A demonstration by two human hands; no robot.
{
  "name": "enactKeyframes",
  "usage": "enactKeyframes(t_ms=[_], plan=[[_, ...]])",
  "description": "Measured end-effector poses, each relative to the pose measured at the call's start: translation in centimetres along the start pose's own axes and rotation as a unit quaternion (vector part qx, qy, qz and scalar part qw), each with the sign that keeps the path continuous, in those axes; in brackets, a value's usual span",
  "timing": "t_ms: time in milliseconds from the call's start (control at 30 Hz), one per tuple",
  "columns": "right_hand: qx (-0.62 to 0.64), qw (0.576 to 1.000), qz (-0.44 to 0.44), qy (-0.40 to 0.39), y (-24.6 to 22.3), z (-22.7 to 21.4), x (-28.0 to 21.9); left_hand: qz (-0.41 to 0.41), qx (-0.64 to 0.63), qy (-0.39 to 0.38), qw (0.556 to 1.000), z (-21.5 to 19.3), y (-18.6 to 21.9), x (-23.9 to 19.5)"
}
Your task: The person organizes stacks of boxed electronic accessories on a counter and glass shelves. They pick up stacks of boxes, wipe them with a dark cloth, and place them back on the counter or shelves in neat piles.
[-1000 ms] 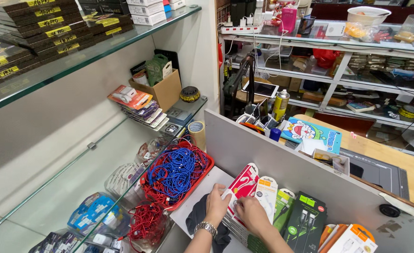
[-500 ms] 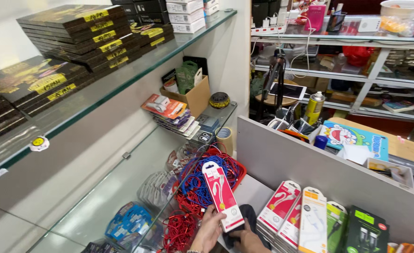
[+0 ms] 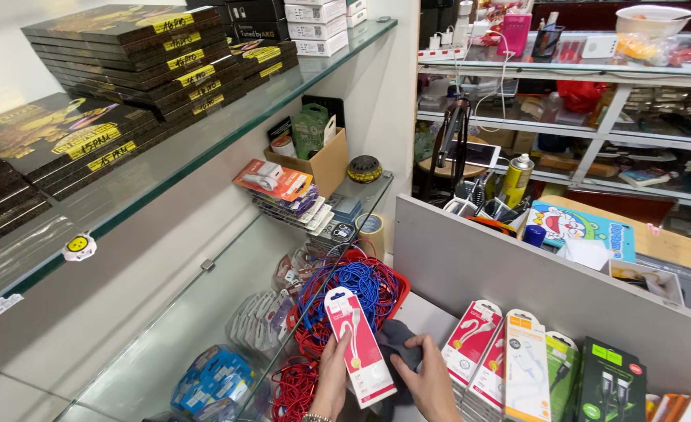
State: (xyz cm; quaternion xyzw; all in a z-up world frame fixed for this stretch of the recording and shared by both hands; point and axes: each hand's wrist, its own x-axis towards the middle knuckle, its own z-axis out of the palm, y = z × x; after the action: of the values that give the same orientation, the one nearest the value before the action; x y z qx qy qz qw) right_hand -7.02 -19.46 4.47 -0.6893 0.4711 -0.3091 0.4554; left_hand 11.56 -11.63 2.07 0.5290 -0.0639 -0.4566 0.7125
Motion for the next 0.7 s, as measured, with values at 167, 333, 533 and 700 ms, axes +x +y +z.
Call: enactKeyframes(t_ms=[167, 333, 533, 700], plan=[[-0.041, 0.976, -0.209, 0.039, -9.4, -3.1, -1.7, -0.010, -0.070, -0.091, 0.993, 4.9, -0.3, -1.4], [-0.079, 0.963, -0.246, -0.070, -9.7, -3.4, -2.5, -0.069, -0.167, -0.085, 0.980, 7.3, 0.2, -2.8], [-0.145, 0.942, -0.295, -0.063, -2.3, -4.6, -4.1, 0.012, -0.057, -0.090, 0.994, 7.4, 3.2, -4.3], [0.244, 0.968, -0.001, 0.058, -1.4, -7.3, -1.7, 0.146, 0.208, -0.103, 0.962, 7.4, 2.8, -5.4]])
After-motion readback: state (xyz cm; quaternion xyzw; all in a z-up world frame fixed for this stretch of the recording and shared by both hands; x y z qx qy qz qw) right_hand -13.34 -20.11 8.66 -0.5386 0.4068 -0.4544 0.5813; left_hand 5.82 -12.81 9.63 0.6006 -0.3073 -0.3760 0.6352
